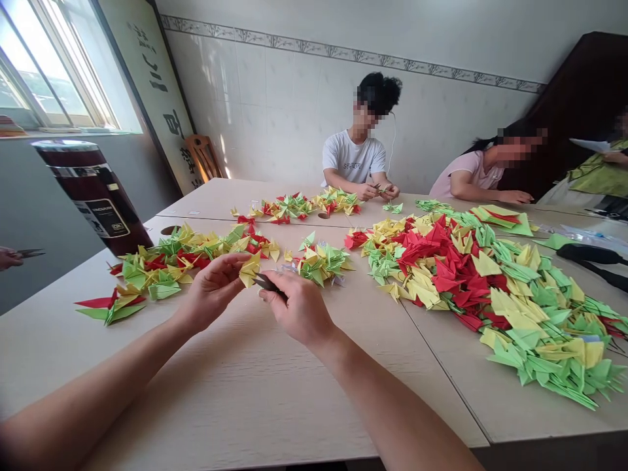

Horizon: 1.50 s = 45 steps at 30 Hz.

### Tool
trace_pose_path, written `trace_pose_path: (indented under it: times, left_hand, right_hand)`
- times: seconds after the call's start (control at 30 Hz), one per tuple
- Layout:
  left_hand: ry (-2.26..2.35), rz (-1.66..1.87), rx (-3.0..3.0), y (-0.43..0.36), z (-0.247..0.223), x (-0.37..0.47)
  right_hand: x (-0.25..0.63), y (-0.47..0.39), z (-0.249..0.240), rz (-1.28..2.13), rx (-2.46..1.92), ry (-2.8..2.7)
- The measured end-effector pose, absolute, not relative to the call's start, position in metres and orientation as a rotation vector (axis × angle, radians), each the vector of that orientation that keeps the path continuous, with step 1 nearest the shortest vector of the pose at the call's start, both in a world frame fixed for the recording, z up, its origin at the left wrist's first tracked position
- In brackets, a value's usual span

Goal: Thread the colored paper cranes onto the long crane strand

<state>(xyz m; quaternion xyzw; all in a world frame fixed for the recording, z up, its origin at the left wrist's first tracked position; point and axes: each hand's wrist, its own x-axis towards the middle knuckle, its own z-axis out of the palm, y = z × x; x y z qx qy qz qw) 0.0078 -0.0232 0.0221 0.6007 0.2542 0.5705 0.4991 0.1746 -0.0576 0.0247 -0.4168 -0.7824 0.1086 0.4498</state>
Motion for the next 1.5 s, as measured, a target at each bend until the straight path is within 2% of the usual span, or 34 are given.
trace_pose_path:
  times: [0.3,0.73,1.0,1.27,1.5]
  left_hand:
    - [0.621,1.156,1.562,-0.027,0.02,0.009]
    - [0.778,1.145,1.627,-0.03,0.03,0.001]
    - [0.753,1.173,1.404,-0.025,0.026,0.005]
    - [0.654,1.102,0.774,-0.024,0.026,0.005]
    - [0.569,1.019,0.661,-0.029,0.024,0.008]
  right_hand:
    - [0.174,-0.056,0.023,0.182,-1.105,-1.923]
    - [0.177,-0.056,0.022,0.163,-1.159,-1.984]
    - [0.177,-0.055,0.024,0.203,-1.169,-1.961]
    - [0.172,-0.058,0.027,0.311,-1.186,-1.79]
    - [0.169,-0.058,0.026,0.367,-1.153,-1.871]
